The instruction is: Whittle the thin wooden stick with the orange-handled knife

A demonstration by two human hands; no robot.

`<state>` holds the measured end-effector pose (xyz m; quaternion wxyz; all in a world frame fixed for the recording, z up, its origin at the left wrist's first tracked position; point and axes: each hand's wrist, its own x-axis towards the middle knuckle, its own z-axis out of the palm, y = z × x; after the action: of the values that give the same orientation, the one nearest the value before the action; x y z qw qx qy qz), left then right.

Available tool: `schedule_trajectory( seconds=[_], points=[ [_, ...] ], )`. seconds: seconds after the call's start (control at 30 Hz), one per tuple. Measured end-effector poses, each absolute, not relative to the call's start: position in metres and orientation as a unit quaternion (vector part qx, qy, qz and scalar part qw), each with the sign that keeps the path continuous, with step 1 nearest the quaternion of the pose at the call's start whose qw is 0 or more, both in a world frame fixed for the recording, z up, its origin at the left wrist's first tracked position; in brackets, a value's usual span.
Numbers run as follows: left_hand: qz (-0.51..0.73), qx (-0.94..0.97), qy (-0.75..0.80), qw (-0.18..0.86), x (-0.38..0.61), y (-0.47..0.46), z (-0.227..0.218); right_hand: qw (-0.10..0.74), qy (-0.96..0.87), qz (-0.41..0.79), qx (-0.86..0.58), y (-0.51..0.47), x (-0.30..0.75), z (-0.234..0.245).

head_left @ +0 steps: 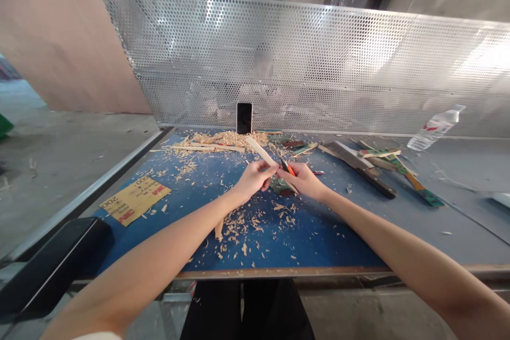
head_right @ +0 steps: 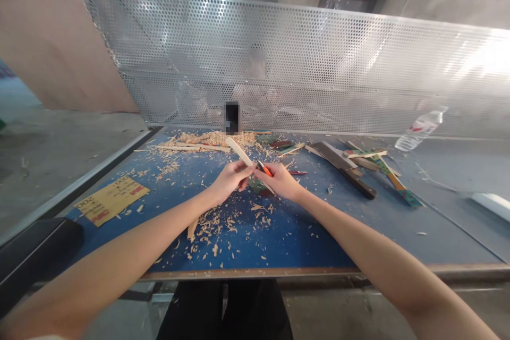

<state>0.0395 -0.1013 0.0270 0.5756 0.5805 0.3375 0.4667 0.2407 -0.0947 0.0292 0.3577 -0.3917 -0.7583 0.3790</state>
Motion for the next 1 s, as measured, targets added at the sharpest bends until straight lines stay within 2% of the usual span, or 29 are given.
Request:
schedule_trajectory(
  seconds=[0.13, 0.27, 0.53, 0.8, 1.0],
  points=[
    [0.473, 0.560, 0.365, 0.574, 0.043, -0.101, 0.025, 0.356, -0.747, 0.387, -0.408, -0.093, 0.241, 0.028],
    [0.481, 0.546, 0.373, 0.576, 0.036, -0.096, 0.027, 0.384, -0.759, 0.288, -0.439, -0.085, 0.246, 0.028],
    [0.432, 0.512, 0.368, 0.645, 0.042, -0.101, 0.029, 0.337, -0.787, 0.135, -0.499, -0.081, 0.251, 0.028],
    [0.421, 0.518, 0.349, 0.658, 0.048, -0.108, 0.028, 0.183, -0.792, 0.001, -0.582, -0.086, 0.243, 0.029],
    [0.427, 0.512, 0.365, 0.651, 0.049, -0.109, 0.030, 0.137, -0.794, -0.048, -0.590, -0.091, 0.238, 0.033]
  ],
)
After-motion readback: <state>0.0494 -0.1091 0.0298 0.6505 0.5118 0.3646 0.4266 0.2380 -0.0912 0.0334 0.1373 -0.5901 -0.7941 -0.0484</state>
